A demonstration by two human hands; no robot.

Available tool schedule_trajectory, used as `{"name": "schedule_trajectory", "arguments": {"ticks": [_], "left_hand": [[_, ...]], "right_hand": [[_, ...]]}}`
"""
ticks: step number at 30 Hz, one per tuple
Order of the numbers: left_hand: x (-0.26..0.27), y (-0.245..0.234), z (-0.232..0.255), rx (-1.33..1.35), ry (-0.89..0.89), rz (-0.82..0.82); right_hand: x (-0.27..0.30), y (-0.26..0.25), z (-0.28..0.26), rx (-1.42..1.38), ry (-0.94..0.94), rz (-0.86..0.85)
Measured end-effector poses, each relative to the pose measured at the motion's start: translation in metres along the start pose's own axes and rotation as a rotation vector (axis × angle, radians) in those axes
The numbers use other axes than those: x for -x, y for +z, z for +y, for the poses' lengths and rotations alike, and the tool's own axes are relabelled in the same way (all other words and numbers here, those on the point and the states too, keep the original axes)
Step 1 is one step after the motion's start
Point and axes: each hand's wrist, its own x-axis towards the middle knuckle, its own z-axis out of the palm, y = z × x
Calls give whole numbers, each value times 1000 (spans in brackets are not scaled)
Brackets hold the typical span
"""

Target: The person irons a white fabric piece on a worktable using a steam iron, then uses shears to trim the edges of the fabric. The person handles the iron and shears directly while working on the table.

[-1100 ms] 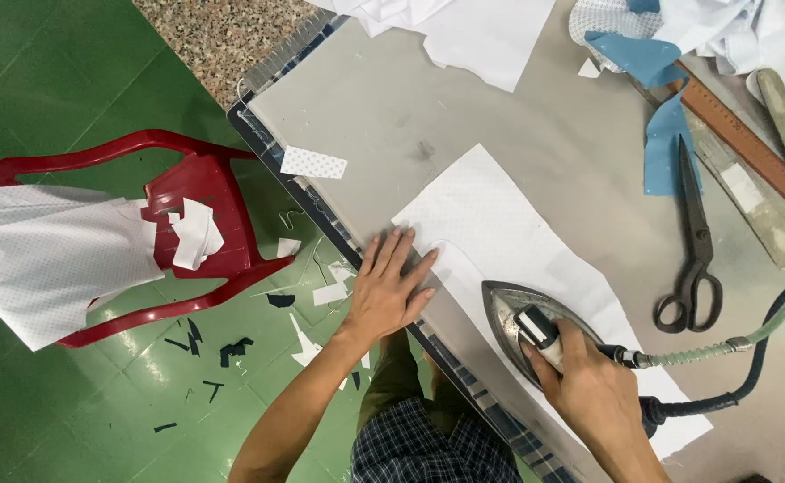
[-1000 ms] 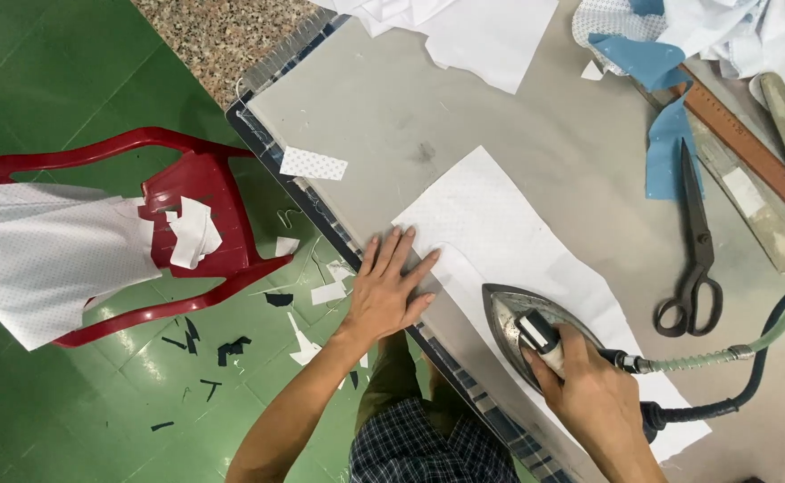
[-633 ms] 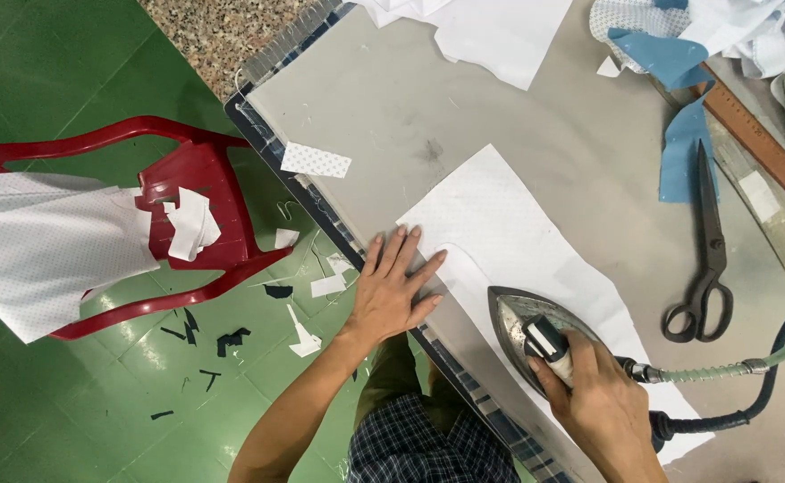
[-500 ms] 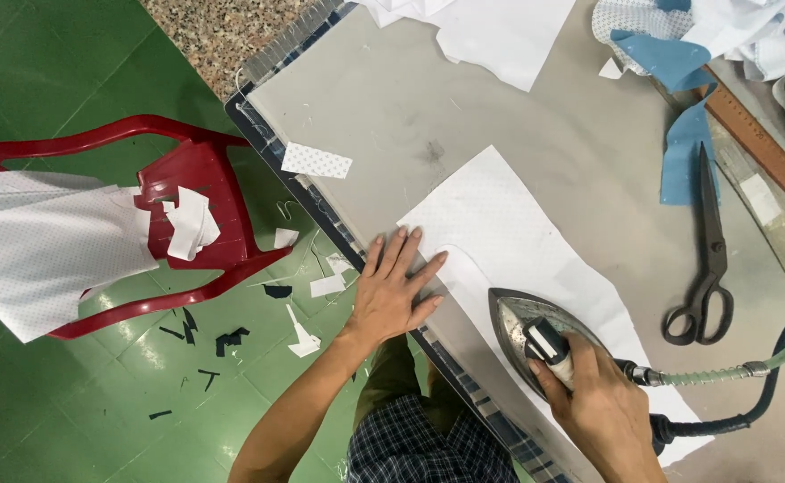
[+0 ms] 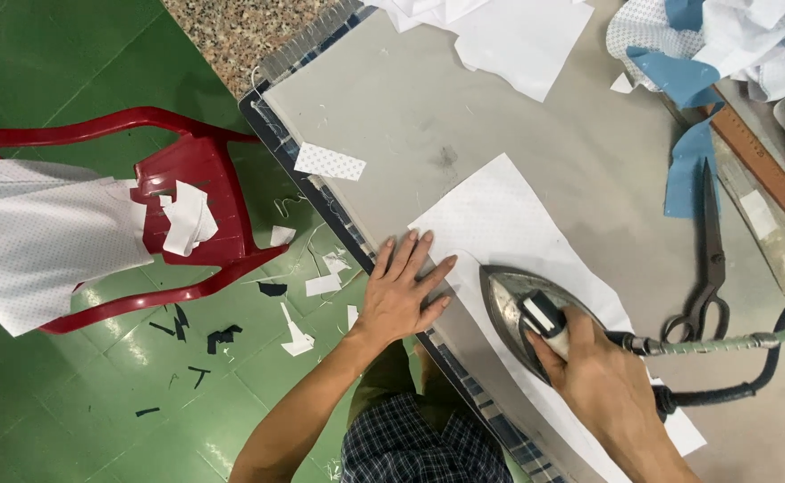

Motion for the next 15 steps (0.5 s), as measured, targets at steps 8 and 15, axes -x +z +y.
{"name": "schedule_trajectory", "arguments": {"ticks": [8,15], "left_hand": [[-2,8,1,70,-42,108],[0,12,7,91,-61,169]], "right_hand": [[-43,-5,-21,27,-12,-92],[-42,-13,-24,-1,55,-183]]}}
